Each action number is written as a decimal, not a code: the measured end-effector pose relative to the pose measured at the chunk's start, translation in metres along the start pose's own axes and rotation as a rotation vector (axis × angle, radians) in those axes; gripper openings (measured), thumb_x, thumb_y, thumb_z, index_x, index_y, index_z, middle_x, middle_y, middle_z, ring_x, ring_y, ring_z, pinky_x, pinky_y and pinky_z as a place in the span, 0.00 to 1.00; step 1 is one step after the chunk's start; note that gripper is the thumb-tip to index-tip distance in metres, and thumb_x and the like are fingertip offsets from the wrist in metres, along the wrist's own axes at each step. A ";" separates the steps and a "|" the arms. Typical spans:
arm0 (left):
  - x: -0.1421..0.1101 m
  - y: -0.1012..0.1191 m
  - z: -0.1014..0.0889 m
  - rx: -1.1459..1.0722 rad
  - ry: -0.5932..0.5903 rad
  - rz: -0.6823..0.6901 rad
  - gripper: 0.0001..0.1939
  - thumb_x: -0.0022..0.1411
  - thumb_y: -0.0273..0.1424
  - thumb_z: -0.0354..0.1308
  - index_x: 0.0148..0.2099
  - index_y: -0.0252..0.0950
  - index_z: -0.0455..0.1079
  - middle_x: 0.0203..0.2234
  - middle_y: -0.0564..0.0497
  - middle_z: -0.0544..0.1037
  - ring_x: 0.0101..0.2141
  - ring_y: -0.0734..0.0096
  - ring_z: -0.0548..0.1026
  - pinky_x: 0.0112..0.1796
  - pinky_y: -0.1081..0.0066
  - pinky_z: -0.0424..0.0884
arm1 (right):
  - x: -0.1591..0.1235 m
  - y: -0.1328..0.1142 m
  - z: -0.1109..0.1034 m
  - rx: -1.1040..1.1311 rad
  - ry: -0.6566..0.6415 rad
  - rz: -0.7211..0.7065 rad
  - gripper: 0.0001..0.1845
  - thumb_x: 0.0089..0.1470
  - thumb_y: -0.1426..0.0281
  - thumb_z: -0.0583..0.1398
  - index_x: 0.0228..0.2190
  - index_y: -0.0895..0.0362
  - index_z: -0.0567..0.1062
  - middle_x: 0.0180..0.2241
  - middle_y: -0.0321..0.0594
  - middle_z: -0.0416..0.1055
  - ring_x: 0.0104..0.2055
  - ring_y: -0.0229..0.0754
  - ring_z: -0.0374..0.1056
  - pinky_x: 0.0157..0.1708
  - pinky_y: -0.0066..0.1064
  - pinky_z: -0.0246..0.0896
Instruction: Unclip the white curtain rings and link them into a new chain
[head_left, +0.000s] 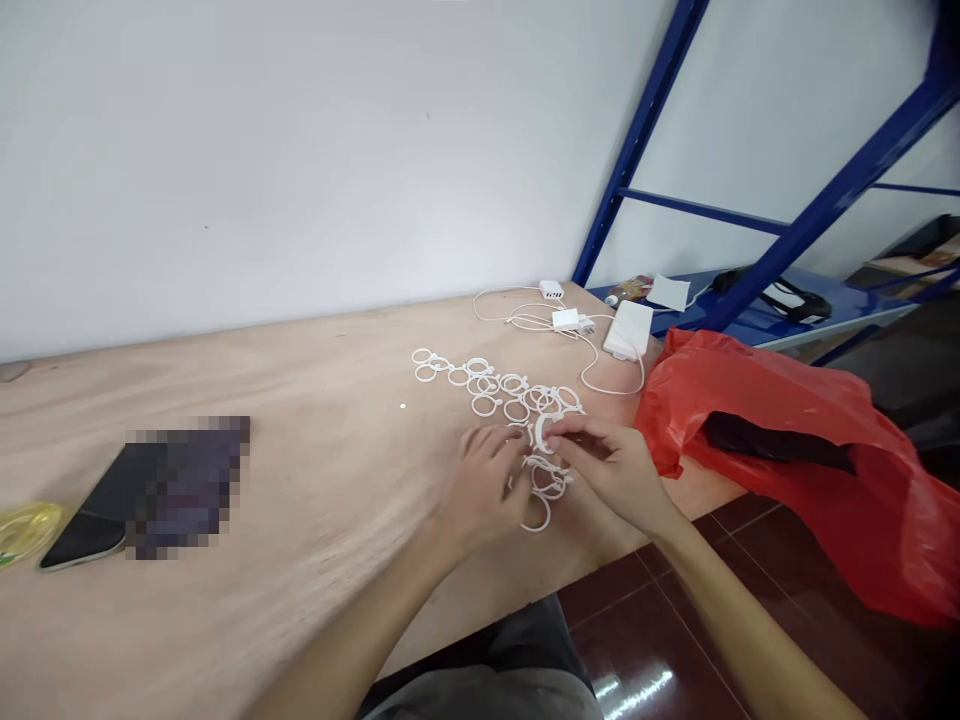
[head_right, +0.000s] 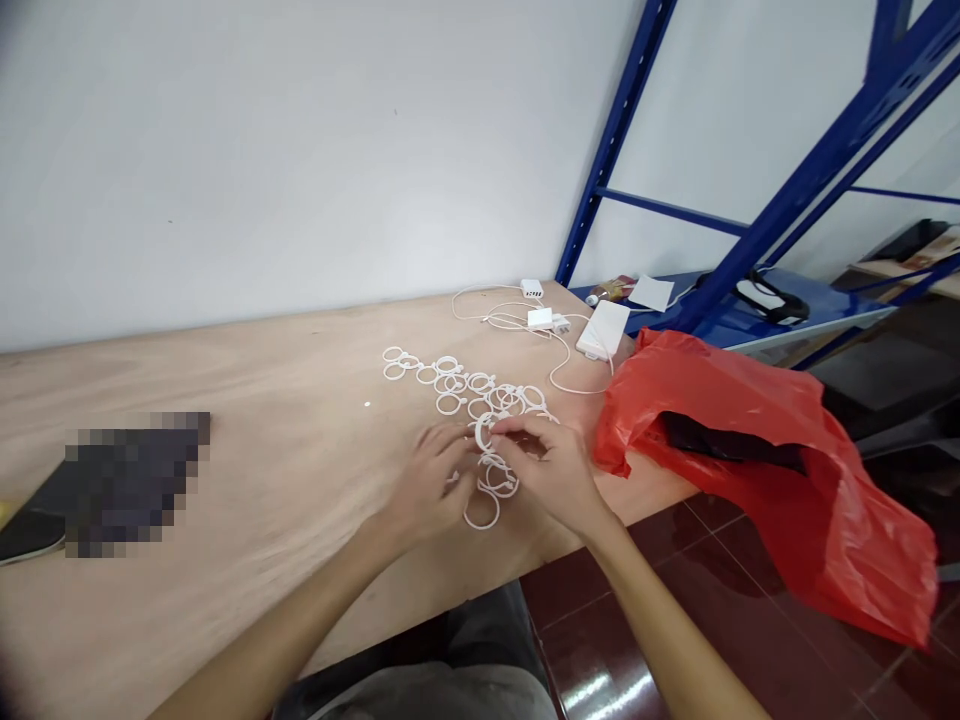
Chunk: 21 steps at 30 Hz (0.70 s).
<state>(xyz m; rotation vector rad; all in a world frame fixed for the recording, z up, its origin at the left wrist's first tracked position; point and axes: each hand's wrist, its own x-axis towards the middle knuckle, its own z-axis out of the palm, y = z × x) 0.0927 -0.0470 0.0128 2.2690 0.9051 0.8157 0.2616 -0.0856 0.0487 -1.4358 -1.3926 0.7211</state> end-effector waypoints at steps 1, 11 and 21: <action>-0.003 -0.001 -0.010 -0.082 0.054 -0.065 0.12 0.63 0.29 0.48 0.45 0.37 0.71 0.48 0.46 0.75 0.51 0.61 0.68 0.56 0.58 0.57 | -0.001 -0.004 0.006 -0.014 -0.012 -0.020 0.11 0.49 0.62 0.64 0.31 0.57 0.77 0.32 0.43 0.77 0.34 0.45 0.73 0.36 0.37 0.69; -0.039 -0.002 -0.075 -0.692 -0.111 -0.388 0.15 0.61 0.41 0.54 0.32 0.33 0.67 0.26 0.53 0.69 0.30 0.73 0.66 0.33 0.73 0.62 | -0.011 -0.035 0.055 0.290 -0.480 0.146 0.18 0.46 0.66 0.67 0.32 0.54 0.63 0.25 0.30 0.68 0.25 0.33 0.62 0.25 0.25 0.55; -0.083 0.004 -0.105 -0.756 -0.307 -0.367 0.21 0.64 0.45 0.49 0.31 0.33 0.68 0.25 0.53 0.68 0.28 0.74 0.63 0.32 0.73 0.59 | -0.011 -0.032 0.080 0.522 -0.867 0.357 0.21 0.45 0.63 0.69 0.33 0.55 0.63 0.24 0.30 0.70 0.21 0.30 0.57 0.21 0.23 0.49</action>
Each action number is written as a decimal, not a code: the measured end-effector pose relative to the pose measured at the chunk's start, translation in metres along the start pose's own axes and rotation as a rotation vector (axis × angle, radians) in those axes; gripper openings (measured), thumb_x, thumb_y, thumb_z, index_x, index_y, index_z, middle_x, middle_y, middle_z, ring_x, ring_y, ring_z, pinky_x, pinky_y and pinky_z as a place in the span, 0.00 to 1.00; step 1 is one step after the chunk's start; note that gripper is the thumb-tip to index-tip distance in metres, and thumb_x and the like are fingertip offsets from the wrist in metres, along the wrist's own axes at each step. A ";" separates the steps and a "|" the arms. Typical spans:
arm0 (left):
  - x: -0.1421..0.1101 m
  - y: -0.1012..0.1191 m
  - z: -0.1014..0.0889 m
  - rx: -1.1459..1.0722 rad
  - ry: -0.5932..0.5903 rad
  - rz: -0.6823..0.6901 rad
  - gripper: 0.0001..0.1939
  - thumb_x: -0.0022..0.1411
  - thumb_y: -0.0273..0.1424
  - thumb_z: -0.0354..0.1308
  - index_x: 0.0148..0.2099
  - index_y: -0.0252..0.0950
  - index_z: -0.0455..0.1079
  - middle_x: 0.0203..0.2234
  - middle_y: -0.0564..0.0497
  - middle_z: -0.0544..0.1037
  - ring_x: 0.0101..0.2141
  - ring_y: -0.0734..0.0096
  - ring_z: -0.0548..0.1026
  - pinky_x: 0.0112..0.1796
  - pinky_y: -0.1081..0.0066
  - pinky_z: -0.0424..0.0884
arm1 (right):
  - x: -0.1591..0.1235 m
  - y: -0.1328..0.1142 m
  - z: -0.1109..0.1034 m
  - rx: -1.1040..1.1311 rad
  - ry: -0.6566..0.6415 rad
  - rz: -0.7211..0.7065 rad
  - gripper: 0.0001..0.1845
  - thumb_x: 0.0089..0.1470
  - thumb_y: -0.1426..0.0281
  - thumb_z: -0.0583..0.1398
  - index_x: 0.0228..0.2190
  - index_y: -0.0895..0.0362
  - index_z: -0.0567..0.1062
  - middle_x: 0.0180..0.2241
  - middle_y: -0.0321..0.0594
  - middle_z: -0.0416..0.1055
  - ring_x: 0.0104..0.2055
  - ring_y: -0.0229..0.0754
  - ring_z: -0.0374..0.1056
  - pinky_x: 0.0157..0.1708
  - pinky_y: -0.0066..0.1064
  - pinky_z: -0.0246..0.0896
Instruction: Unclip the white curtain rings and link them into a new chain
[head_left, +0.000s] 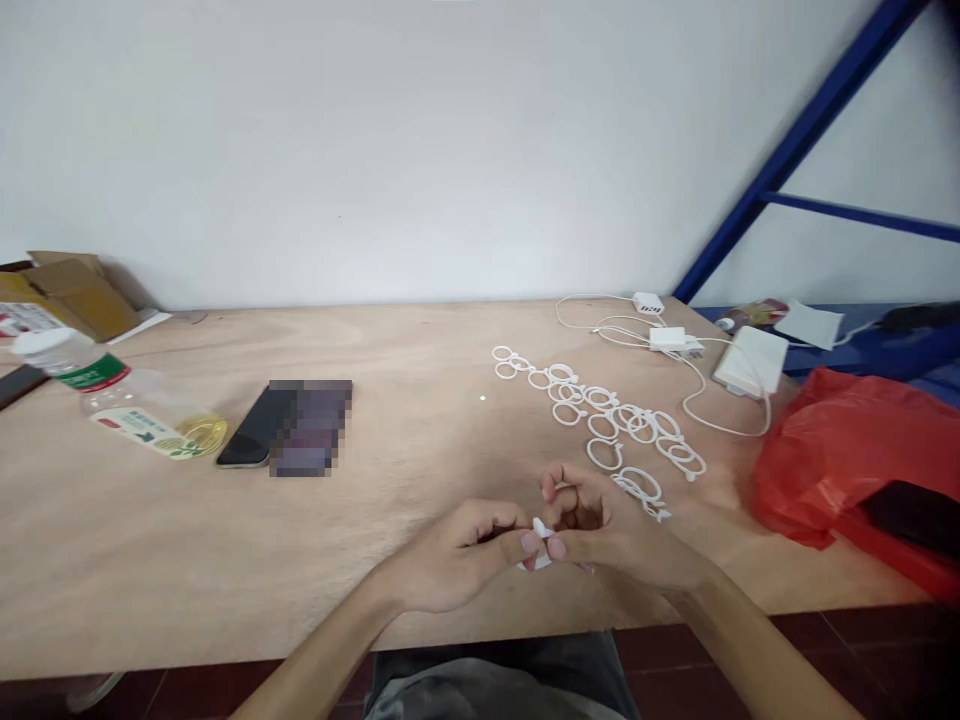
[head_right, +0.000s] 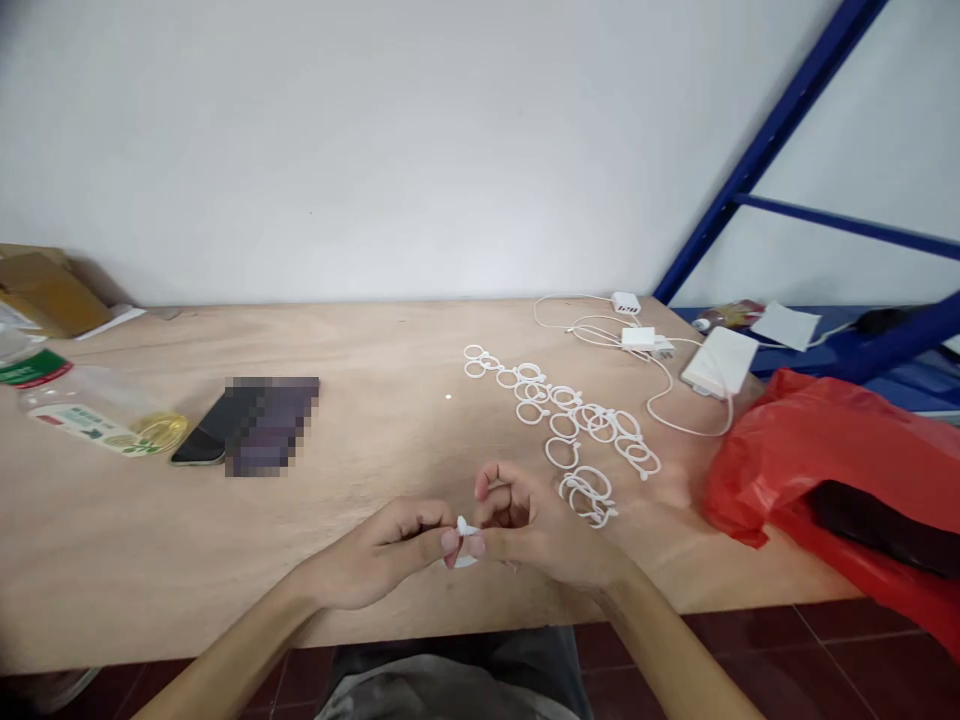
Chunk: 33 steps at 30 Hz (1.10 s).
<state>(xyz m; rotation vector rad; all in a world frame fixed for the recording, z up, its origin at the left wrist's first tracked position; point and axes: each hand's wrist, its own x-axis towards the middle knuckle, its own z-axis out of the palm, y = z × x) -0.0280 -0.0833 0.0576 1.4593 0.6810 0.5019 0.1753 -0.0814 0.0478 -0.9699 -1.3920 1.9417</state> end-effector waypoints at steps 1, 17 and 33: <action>-0.003 0.000 -0.001 -0.028 0.003 -0.007 0.21 0.63 0.46 0.50 0.30 0.33 0.68 0.25 0.53 0.68 0.28 0.74 0.63 0.31 0.73 0.58 | 0.003 0.002 0.001 0.013 -0.027 0.029 0.20 0.47 0.61 0.67 0.34 0.55 0.65 0.24 0.31 0.70 0.20 0.29 0.56 0.20 0.22 0.49; -0.006 -0.019 0.023 -0.989 0.229 0.106 0.21 0.56 0.40 0.63 0.21 0.34 0.59 0.10 0.65 0.45 0.11 0.88 0.42 0.19 0.77 0.48 | 0.017 0.010 0.053 0.763 0.004 -0.105 0.19 0.49 0.63 0.66 0.16 0.59 0.68 0.14 0.28 0.52 0.15 0.28 0.43 0.09 0.19 0.45; 0.024 -0.025 0.008 0.257 0.304 -0.045 0.20 0.66 0.41 0.47 0.28 0.33 0.68 0.19 0.56 0.63 0.23 0.75 0.61 0.28 0.73 0.56 | -0.010 0.026 -0.002 -0.393 0.778 -0.264 0.16 0.50 0.57 0.62 0.30 0.57 0.79 0.31 0.41 0.75 0.27 0.39 0.67 0.25 0.29 0.62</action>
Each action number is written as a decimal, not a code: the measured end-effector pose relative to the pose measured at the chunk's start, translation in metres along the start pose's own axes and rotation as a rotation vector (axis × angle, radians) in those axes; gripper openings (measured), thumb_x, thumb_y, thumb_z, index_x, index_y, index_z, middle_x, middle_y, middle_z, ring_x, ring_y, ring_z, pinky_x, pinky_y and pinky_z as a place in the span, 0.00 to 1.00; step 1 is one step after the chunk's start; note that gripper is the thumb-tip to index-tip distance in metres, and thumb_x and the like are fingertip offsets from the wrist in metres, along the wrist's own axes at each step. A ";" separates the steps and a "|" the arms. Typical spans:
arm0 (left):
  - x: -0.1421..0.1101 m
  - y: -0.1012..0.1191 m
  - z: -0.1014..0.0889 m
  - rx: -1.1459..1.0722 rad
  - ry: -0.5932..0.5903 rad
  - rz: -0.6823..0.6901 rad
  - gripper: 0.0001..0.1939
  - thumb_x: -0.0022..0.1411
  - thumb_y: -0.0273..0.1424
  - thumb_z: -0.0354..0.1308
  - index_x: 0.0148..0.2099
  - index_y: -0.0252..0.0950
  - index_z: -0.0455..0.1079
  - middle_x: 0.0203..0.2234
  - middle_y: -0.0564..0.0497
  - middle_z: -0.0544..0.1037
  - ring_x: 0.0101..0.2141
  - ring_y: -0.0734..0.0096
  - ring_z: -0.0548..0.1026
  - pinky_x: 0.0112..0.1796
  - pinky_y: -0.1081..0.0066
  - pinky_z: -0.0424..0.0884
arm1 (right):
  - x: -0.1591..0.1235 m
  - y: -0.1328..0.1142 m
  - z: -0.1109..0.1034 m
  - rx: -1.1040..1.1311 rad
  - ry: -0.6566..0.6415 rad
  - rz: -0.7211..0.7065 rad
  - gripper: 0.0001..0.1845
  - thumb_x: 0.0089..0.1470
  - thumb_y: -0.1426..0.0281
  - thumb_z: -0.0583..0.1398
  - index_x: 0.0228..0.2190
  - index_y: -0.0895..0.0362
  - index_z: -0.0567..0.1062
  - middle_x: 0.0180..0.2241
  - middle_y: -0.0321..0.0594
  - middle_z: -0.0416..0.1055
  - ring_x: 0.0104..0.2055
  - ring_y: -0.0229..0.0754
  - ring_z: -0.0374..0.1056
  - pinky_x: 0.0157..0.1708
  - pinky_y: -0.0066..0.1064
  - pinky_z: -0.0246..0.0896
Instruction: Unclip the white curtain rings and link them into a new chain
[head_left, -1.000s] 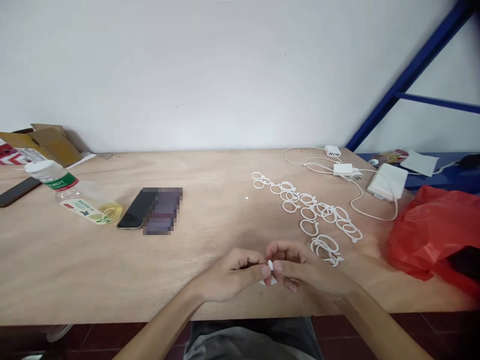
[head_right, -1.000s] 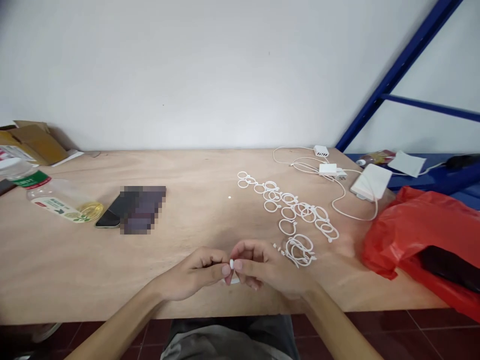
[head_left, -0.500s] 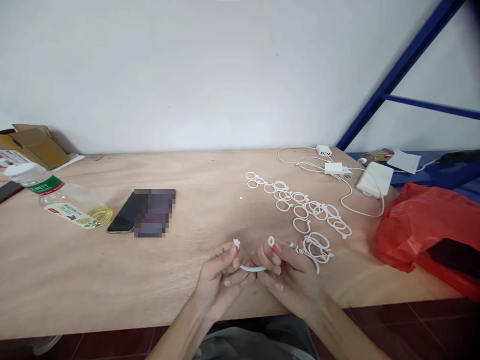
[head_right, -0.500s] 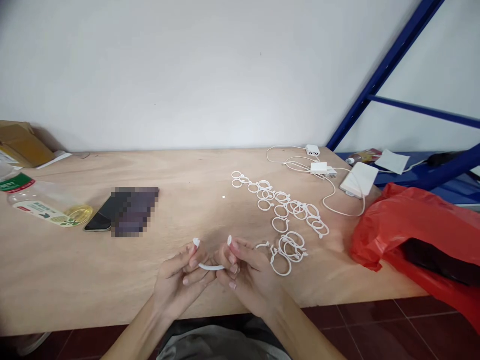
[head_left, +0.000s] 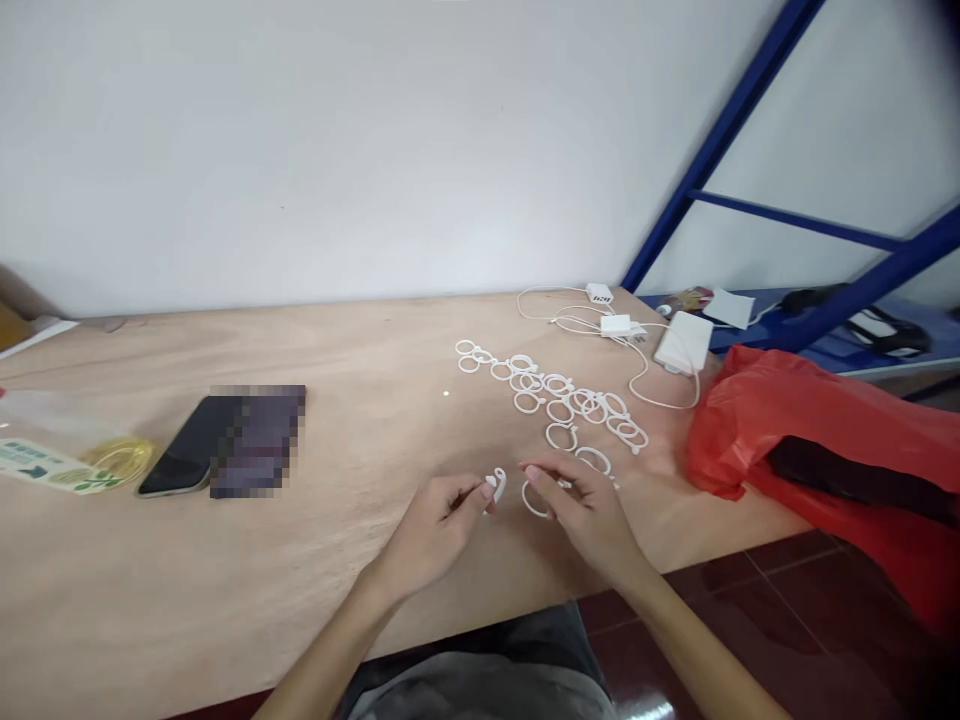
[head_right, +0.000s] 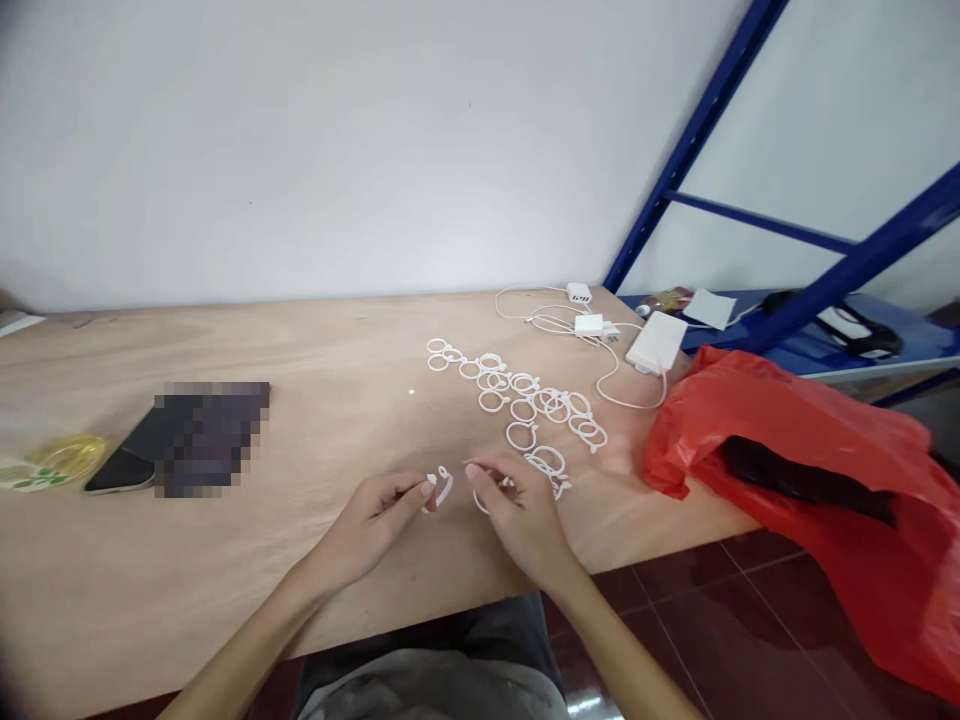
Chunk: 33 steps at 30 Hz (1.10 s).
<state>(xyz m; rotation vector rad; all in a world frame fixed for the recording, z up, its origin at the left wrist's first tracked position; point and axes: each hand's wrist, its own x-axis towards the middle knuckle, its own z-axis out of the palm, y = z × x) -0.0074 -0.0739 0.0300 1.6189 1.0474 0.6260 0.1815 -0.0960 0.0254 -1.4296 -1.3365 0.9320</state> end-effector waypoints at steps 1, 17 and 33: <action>0.006 0.000 0.003 0.080 -0.041 0.011 0.21 0.66 0.40 0.45 0.27 0.34 0.67 0.19 0.56 0.65 0.24 0.75 0.62 0.28 0.73 0.57 | 0.003 0.007 -0.013 -0.088 0.074 -0.027 0.15 0.50 0.57 0.62 0.30 0.57 0.79 0.31 0.42 0.76 0.30 0.42 0.69 0.28 0.31 0.64; 0.062 -0.001 0.060 0.778 -0.004 0.203 0.12 0.67 0.31 0.45 0.45 0.35 0.69 0.34 0.45 0.79 0.38 0.60 0.76 0.43 0.62 0.66 | 0.034 0.058 -0.123 -1.017 0.200 0.243 0.21 0.52 0.63 0.57 0.46 0.59 0.71 0.31 0.42 0.76 0.34 0.47 0.71 0.30 0.32 0.56; 0.079 0.011 0.073 0.692 -0.008 0.291 0.16 0.68 0.35 0.45 0.51 0.41 0.69 0.38 0.47 0.78 0.40 0.60 0.75 0.45 0.60 0.67 | 0.017 0.031 -0.121 -0.494 0.076 0.056 0.21 0.52 0.51 0.58 0.27 0.57 0.74 0.19 0.33 0.64 0.23 0.37 0.60 0.25 0.28 0.53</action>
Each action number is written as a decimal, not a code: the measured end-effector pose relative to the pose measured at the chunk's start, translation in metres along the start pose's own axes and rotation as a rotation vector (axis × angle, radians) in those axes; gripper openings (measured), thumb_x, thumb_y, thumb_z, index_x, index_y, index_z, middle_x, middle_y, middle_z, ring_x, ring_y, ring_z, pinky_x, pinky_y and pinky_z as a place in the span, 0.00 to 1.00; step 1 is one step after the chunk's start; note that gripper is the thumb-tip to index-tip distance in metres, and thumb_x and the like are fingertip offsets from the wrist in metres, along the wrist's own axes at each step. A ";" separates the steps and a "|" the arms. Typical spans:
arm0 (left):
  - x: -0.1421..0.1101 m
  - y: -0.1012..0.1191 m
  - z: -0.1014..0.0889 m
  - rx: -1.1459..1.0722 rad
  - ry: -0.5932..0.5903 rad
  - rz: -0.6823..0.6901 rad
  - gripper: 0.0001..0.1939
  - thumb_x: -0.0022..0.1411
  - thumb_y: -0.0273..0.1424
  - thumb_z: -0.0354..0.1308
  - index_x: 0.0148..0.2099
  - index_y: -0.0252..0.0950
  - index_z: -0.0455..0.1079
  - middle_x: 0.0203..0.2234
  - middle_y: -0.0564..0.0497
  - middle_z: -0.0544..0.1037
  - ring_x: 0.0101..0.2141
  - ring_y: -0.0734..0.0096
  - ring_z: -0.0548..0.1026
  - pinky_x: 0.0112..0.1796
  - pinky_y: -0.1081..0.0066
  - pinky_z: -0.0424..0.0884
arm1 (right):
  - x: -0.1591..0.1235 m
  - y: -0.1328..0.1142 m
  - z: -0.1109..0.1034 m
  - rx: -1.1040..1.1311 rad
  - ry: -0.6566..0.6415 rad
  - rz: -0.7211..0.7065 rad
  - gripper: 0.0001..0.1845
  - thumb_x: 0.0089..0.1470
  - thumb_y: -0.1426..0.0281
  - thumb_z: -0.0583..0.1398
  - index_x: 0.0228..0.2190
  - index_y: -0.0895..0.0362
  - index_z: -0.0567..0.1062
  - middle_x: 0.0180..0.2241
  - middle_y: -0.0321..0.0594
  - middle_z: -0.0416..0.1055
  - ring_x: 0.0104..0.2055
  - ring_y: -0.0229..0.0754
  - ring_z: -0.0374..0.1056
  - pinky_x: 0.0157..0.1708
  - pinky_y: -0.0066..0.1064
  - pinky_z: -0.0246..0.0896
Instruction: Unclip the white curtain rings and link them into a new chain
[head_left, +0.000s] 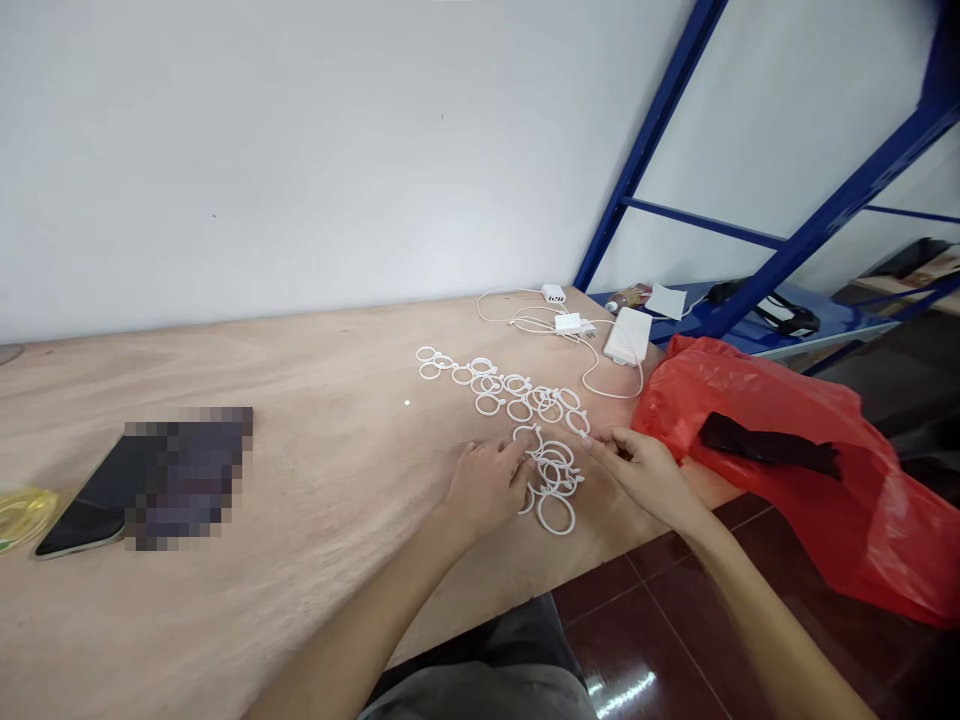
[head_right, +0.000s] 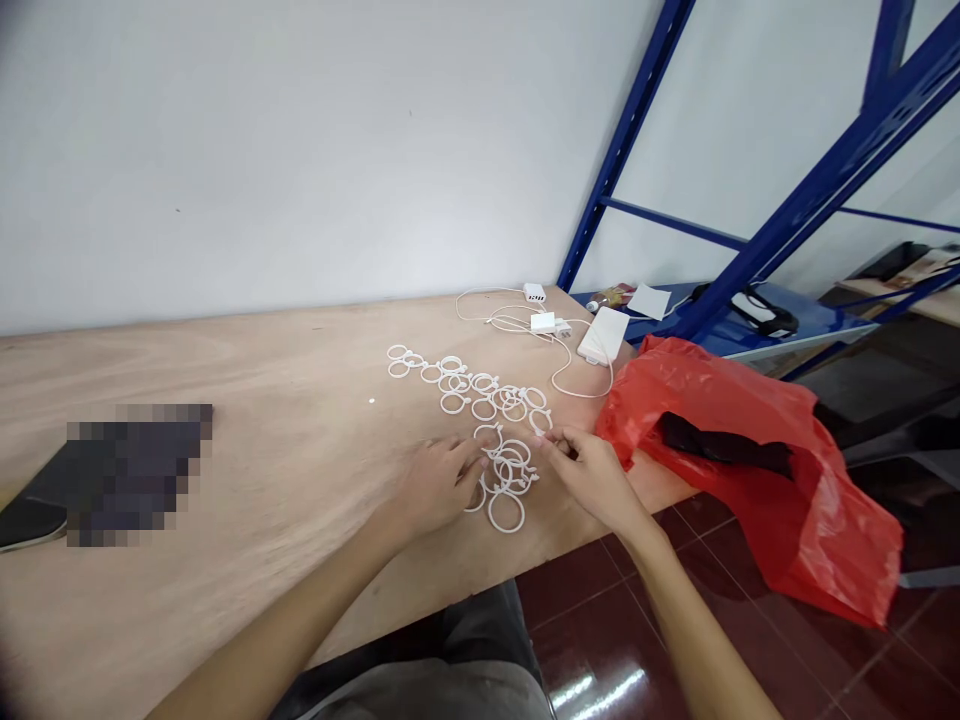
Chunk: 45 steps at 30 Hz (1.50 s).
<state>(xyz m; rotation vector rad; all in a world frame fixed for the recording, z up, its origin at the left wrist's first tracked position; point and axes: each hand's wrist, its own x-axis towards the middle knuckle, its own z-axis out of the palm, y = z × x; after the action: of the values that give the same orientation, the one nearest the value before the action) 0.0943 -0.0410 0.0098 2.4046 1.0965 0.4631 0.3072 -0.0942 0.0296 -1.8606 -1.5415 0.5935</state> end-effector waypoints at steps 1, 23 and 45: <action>-0.003 0.000 -0.003 -0.086 0.042 -0.012 0.16 0.68 0.36 0.45 0.52 0.40 0.69 0.39 0.47 0.78 0.40 0.61 0.75 0.45 0.61 0.67 | -0.003 -0.011 0.002 0.114 -0.003 0.002 0.23 0.51 0.49 0.58 0.24 0.57 0.72 0.19 0.32 0.63 0.23 0.36 0.58 0.24 0.28 0.52; -0.120 -0.018 -0.082 -1.368 -0.202 -0.270 0.21 0.56 0.45 0.61 0.23 0.33 0.68 0.20 0.52 0.69 0.26 0.73 0.64 0.31 0.72 0.58 | -0.039 -0.120 0.094 1.165 -1.145 0.140 0.18 0.51 0.62 0.64 0.18 0.60 0.69 0.10 0.24 0.51 0.12 0.26 0.39 0.12 0.24 0.32; -0.068 -0.010 -0.025 -0.922 0.099 -0.308 0.23 0.63 0.47 0.49 0.24 0.35 0.65 0.17 0.56 0.60 0.23 0.74 0.59 0.26 0.72 0.52 | -0.032 -0.064 0.070 0.605 -0.115 0.041 0.19 0.51 0.54 0.61 0.23 0.58 0.76 0.15 0.32 0.61 0.18 0.33 0.54 0.17 0.25 0.48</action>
<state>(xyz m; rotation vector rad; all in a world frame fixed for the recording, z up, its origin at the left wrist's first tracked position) 0.0341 -0.0809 0.0176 1.4016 0.9694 0.7734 0.2073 -0.1056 0.0252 -1.4110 -1.2102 1.0659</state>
